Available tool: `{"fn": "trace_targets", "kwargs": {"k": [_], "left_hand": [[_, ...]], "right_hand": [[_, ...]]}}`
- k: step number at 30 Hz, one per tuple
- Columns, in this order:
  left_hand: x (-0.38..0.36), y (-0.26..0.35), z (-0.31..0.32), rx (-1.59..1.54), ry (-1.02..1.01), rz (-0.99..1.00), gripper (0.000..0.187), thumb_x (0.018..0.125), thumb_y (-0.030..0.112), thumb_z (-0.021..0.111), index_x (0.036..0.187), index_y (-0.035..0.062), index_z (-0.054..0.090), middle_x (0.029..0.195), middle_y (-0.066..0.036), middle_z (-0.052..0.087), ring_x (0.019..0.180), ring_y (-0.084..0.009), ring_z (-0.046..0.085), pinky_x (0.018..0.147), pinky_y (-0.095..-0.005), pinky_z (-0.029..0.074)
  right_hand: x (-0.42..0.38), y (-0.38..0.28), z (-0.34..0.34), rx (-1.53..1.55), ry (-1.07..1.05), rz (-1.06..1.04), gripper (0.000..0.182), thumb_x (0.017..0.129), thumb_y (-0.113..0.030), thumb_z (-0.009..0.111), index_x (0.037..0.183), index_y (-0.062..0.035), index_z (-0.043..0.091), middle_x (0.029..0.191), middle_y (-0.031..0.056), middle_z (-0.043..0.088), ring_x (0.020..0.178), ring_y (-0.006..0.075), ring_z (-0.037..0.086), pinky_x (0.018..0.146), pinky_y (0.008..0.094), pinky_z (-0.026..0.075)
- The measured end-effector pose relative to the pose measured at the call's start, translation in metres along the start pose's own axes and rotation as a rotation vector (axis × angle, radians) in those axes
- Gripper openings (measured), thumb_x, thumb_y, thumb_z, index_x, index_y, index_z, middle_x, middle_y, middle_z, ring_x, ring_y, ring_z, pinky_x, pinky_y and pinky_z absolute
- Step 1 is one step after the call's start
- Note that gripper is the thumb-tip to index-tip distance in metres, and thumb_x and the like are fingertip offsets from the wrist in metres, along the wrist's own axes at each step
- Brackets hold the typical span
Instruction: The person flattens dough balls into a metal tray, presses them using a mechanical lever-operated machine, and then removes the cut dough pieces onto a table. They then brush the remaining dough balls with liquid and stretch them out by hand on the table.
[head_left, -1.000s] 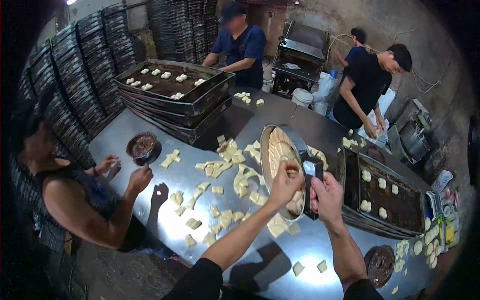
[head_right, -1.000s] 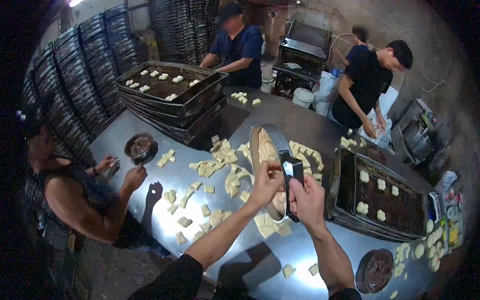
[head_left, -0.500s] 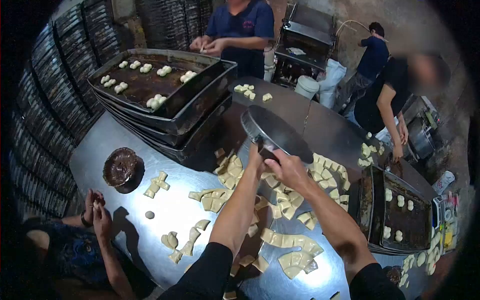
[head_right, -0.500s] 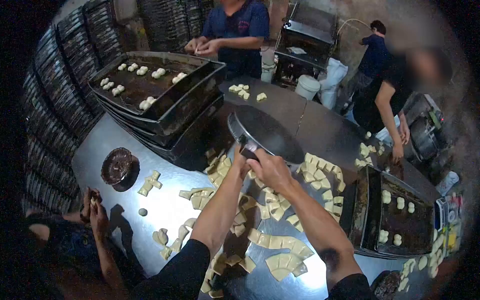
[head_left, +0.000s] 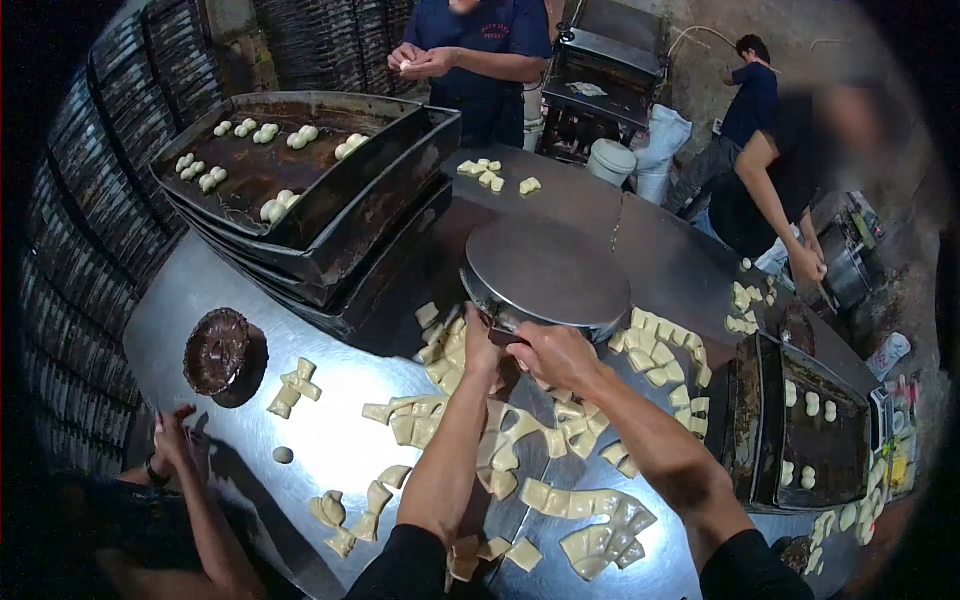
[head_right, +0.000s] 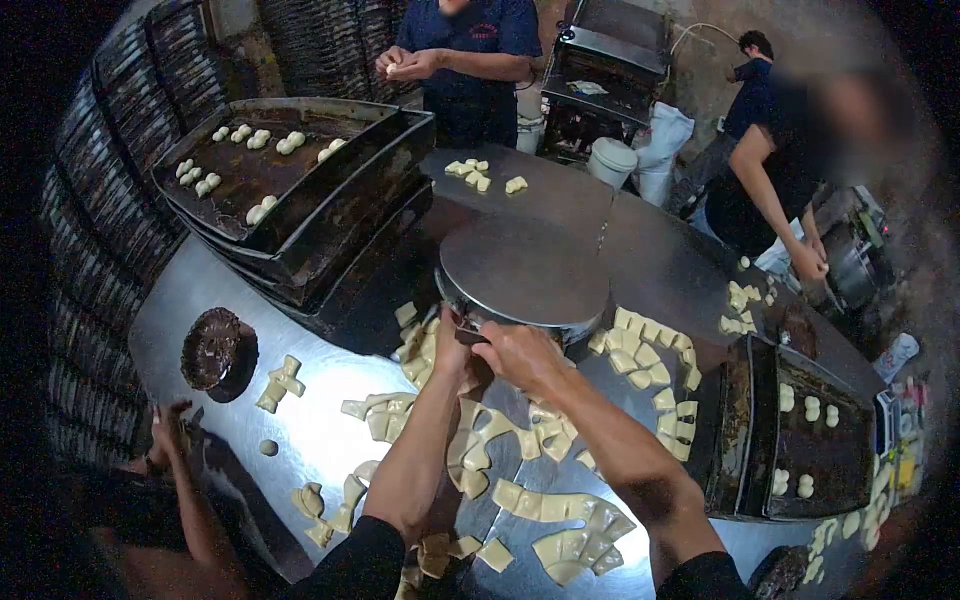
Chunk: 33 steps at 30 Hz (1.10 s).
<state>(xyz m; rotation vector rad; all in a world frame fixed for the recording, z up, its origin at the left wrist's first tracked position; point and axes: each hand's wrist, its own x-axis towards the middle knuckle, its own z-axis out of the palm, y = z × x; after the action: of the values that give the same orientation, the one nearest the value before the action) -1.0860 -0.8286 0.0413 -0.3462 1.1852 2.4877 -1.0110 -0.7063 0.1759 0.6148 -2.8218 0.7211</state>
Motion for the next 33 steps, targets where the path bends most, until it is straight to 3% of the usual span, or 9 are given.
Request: {"fn": "trace_targets", "kwargs": {"k": [2,3,6,7,25,28,30,31,33], "left_hand": [[-0.020,0.008,0.016,0.955,0.459,1.029,0.035,0.084,0.013,0.057,0.117,0.0017,0.052,0.112,-0.017,0.060,0.090,-0.0319,0.062,0.079,-0.0457,0.049],[-0.052,0.038,0.041,0.802,0.076,0.975,0.047,0.077,0.016,0.064,0.120,0.0030,0.051,0.115,-0.019,0.060,0.095,-0.0349,0.062,0.080,-0.0452,0.048],[-0.008,0.005,0.016,1.139,-0.266,0.809,0.049,0.077,0.022,0.065,0.122,0.0067,0.052,0.118,-0.017,0.060,0.102,-0.0357,0.060,0.084,-0.0419,0.047],[0.006,0.016,0.014,1.230,-0.477,0.607,0.054,0.078,0.032,0.064,0.127,0.0120,0.054,0.127,-0.013,0.057,0.118,-0.0318,0.053,0.098,-0.0426,0.040],[0.119,0.021,0.096,0.891,-0.517,0.749,0.055,0.079,0.037,0.063,0.129,0.0168,0.054,0.131,-0.012,0.054,0.126,-0.0287,0.046,0.104,-0.0454,0.033],[0.126,0.025,0.099,0.843,-0.496,0.772,0.055,0.079,0.038,0.063,0.129,0.0176,0.054,0.132,-0.012,0.053,0.128,-0.0282,0.044,0.106,-0.0459,0.032],[0.121,0.027,0.096,0.805,-0.471,0.790,0.055,0.079,0.038,0.063,0.129,0.0182,0.054,0.133,-0.012,0.053,0.129,-0.0278,0.044,0.106,-0.0462,0.031],[0.120,0.031,0.096,0.788,-0.459,0.801,0.055,0.079,0.039,0.063,0.129,0.0185,0.054,0.133,-0.012,0.053,0.129,-0.0276,0.043,0.107,-0.0464,0.031],[0.120,0.032,0.090,0.761,-0.438,0.819,0.055,0.079,0.039,0.063,0.130,0.0190,0.055,0.134,-0.011,0.053,0.130,-0.0273,0.042,0.108,-0.0467,0.030]], "right_hand": [[0.004,-0.001,-0.009,0.011,0.013,0.004,0.025,0.085,-0.026,0.066,0.090,-0.0016,0.060,0.076,0.0222,0.064,0.073,0.0425,0.063,0.064,0.0474,0.050],[0.006,0.001,-0.014,0.018,0.022,0.007,0.026,0.085,-0.026,0.066,0.091,-0.0016,0.061,0.076,0.0220,0.064,0.072,0.0428,0.063,0.063,0.0471,0.049],[0.013,0.006,-0.019,0.053,0.065,-0.047,0.027,0.086,-0.024,0.064,0.095,0.0005,0.061,0.077,0.0252,0.064,0.075,0.0438,0.063,0.066,0.0483,0.050],[0.014,0.003,-0.024,0.091,0.047,-0.018,0.027,0.086,-0.024,0.064,0.096,0.0006,0.062,0.076,0.0249,0.064,0.074,0.0438,0.063,0.066,0.0477,0.050],[0.022,0.009,-0.049,0.133,0.075,-0.016,0.031,0.085,-0.025,0.066,0.105,-0.0017,0.064,0.075,0.0259,0.064,0.072,0.0430,0.064,0.063,0.0469,0.051],[0.027,0.000,-0.073,0.194,0.006,0.183,0.024,0.082,-0.018,0.071,0.098,-0.0003,0.066,0.071,0.0189,0.064,0.059,0.0206,0.063,0.058,0.0345,0.049],[0.032,0.001,-0.089,0.190,0.066,0.164,0.025,0.082,-0.019,0.072,0.097,0.0003,0.066,0.070,0.0141,0.064,0.059,0.0142,0.058,0.057,0.0325,0.048],[0.033,0.006,-0.094,0.198,0.105,0.123,0.023,0.083,-0.018,0.072,0.096,0.0001,0.066,0.072,0.0105,0.066,0.061,0.0124,0.058,0.057,0.0316,0.048],[0.041,0.016,-0.106,0.208,0.157,0.119,0.027,0.082,-0.024,0.071,0.093,0.0009,0.067,0.073,0.0190,0.067,0.063,0.0211,0.066,0.060,0.0353,0.050]]}}
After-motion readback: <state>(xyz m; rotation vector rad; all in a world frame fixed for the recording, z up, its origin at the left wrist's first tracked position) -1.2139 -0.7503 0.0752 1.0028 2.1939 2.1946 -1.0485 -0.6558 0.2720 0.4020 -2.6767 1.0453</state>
